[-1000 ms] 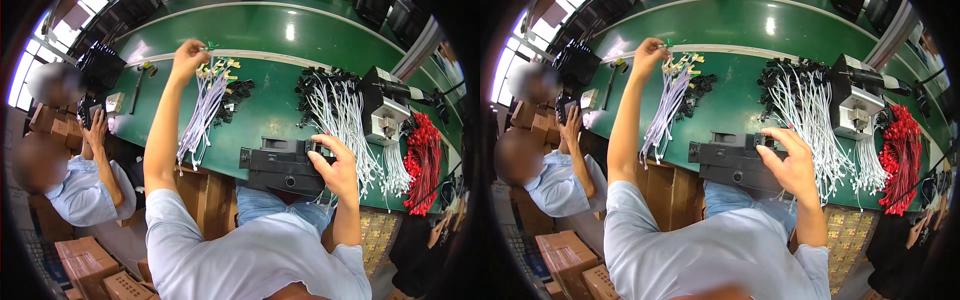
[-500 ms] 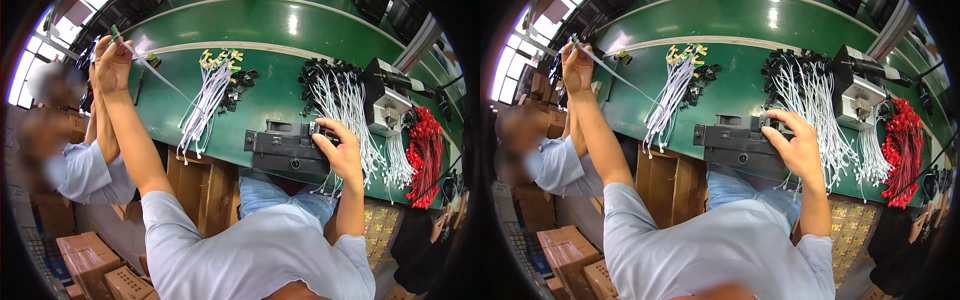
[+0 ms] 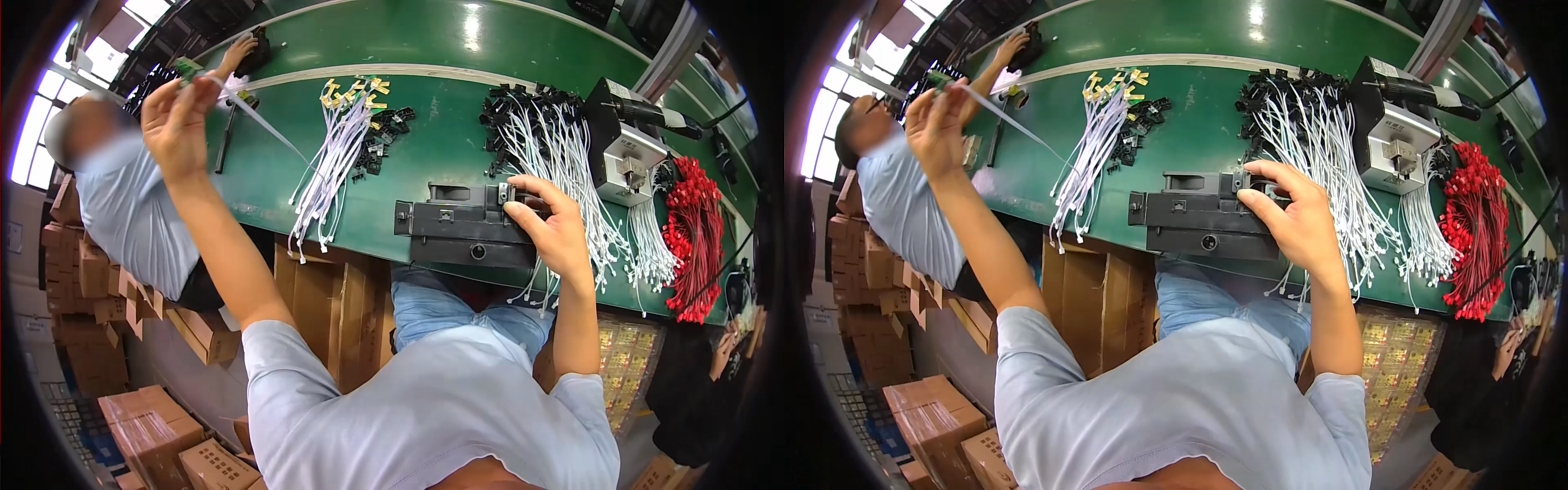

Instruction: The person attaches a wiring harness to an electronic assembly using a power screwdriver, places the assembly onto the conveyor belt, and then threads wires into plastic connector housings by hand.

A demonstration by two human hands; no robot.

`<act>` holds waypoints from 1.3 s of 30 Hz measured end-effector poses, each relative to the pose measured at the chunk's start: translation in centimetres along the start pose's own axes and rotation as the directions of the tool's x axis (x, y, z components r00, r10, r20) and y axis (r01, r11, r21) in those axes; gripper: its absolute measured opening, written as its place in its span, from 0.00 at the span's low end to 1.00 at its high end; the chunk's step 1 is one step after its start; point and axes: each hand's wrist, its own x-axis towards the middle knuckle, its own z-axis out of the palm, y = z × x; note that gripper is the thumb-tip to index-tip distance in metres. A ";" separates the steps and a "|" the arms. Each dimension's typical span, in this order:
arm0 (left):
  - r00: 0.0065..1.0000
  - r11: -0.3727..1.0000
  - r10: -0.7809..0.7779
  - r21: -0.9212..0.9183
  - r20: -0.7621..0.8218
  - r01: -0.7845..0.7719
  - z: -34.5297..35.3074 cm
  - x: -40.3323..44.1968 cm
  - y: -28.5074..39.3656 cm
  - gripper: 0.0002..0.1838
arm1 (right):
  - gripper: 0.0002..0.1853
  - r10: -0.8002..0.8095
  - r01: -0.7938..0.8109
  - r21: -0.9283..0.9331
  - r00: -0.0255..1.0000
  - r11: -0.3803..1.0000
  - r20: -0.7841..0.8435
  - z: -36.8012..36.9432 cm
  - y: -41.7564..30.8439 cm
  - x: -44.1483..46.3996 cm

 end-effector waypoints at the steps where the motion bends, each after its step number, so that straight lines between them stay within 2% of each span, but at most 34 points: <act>1: 0.999 0.998 0.053 -0.042 0.003 -0.053 -0.4 0.1 0.9 0.10 | 0.16 -0.016 0.016 -0.014 1.000 1.000 -0.001 0.0 0.0 0.0; 3: 0.989 0.987 0.145 -0.058 -0.031 -0.147 -0.4 0.3 2.3 0.09 | 0.16 -0.032 0.032 -0.022 0.999 0.999 0.001 0.0 0.0 0.1; 4: 0.989 0.988 0.144 -0.053 -0.032 -0.146 -0.3 0.1 2.0 0.09 | 0.16 -0.014 0.014 -0.001 1.000 1.000 0.004 0.0 0.1 0.1; 5: 0.998 0.983 0.064 0.176 -0.020 -0.060 -0.3 -0.4 1.0 0.08 | 0.16 0.005 -0.005 0.019 1.000 1.000 0.008 0.0 0.1 0.0; 6: 1.000 0.918 -0.014 0.395 -0.025 0.023 -0.2 -0.9 -0.1 0.07 | 0.16 0.004 -0.004 0.021 1.000 1.000 0.013 0.1 0.2 0.0; 8: 0.968 0.840 -0.243 0.515 0.070 0.173 0.8 -2.5 -2.7 0.05 | 0.16 0.014 -0.014 0.042 1.000 0.999 0.012 0.0 0.3 0.0; 10: 0.963 0.832 -0.267 0.514 0.040 0.210 1.2 -3.2 -4.3 0.03 | 0.16 -0.012 0.012 0.033 1.000 0.999 0.010 0.1 0.2 0.1; 12: 0.969 0.923 -0.246 0.301 -0.023 0.241 0.8 -2.9 -2.9 0.04 | 0.16 0.009 -0.010 0.045 1.000 0.999 0.020 0.0 0.2 0.0; 13: 0.980 0.965 -0.198 0.180 0.020 0.192 0.2 -2.2 -1.6 0.05 | 0.16 0.012 -0.013 0.044 1.000 0.999 0.022 0.0 0.2 0.0; 15: 1.000 0.997 -0.016 0.075 0.021 0.015 -1.5 -1.0 0.8 0.07 | 0.17 0.012 -0.013 0.037 0.999 0.999 0.029 0.0 0.2 0.1; 18: 0.999 0.974 0.040 -0.222 0.005 -0.038 -5.2 0.2 4.7 0.12 | 0.16 0.010 -0.011 0.063 1.000 0.998 0.023 0.0 0.2 0.1; 20: 0.998 0.896 0.065 -0.441 0.021 -0.049 -6.6 0.2 5.7 0.13 | 0.16 0.007 -0.008 0.047 1.000 0.999 0.019 0.0 -0.2 0.3; 22: 0.986 0.789 0.027 -0.610 0.164 0.079 -4.5 -0.4 6.2 0.14 | 0.15 0.028 -0.028 0.018 1.000 0.999 -0.008 -0.1 -0.6 0.1; 24: 0.975 0.708 -0.077 -0.677 0.207 0.199 -0.8 -1.4 6.5 0.09 | 0.15 -0.028 0.028 0.007 1.000 1.000 0.006 -0.3 -0.8 0.2; 25: 0.952 0.627 -0.087 -0.727 0.294 0.281 2.2 -2.0 6.2 0.09 | 0.15 -0.007 0.006 0.067 1.000 0.998 0.008 -0.2 0.0 0.2; 26: 0.923 0.541 -0.084 -0.761 0.375 0.358 5.6 -3.0 5.7 0.10 | 0.16 -0.022 0.022 0.030 1.000 0.999 0.011 -0.3 -0.2 0.2; 28: 0.884 0.487 -0.199 -0.740 0.423 0.464 11.9 -5.5 4.5 0.10 | 0.16 -0.007 0.006 0.025 1.000 1.000 0.021 -0.4 -0.4 0.1; 30: 0.807 0.598 -0.384 -0.545 0.449 0.588 16.8 -8.7 2.9 0.10 | 0.16 -0.010 0.010 -0.005 1.000 1.000 0.022 -0.5 -0.3 0.1; 31: 0.779 0.784 -0.396 -0.264 0.486 0.562 18.0 -10.1 1.0 0.09 | 0.16 -0.008 0.007 0.010 0.999 1.000 0.031 -0.5 -0.1 0.1; 32: 0.745 0.793 -0.546 -0.051 0.385 0.607 20.4 -11.8 1.0 0.10 | 0.17 -0.008 0.007 0.027 0.999 1.000 0.042 -0.4 0.1 0.1; 33: 0.758 0.888 -0.452 0.156 0.470 0.432 21.1 -12.9 -0.6 0.11 | 0.17 -0.004 0.002 0.030 0.999 1.000 0.048 -0.5 0.1 0.2; 34: 0.736 0.921 -0.368 0.331 0.568 0.205 21.7 -13.5 -1.9 0.12 | 0.17 0.000 -0.001 0.030 0.999 1.000 0.046 -0.6 0.1 0.2; 36: 0.777 0.901 -0.207 0.425 0.594 -0.085 23.1 -13.9 -2.5 0.11 | 0.16 -0.048 0.048 0.007 0.998 0.999 0.045 -0.6 0.1 0.3; 37: 0.803 0.865 -0.146 0.469 0.578 -0.180 23.4 -14.3 -3.1 0.12 | 0.16 -0.042 0.042 0.009 0.998 0.999 0.043 -0.7 0.0 0.3; 38: 0.801 0.865 -0.150 0.469 0.579 -0.177 23.4 -14.6 -3.4 0.12 | 0.16 -0.052 0.053 -0.013 0.998 0.999 0.043 -0.7 -0.1 0.3; 39: 0.800 0.821 -0.106 0.506 0.591 -0.265 23.3 -14.8 -3.6 0.12 | 0.16 -0.065 0.066 -0.035 0.997 0.997 0.045 -0.7 -0.1 0.4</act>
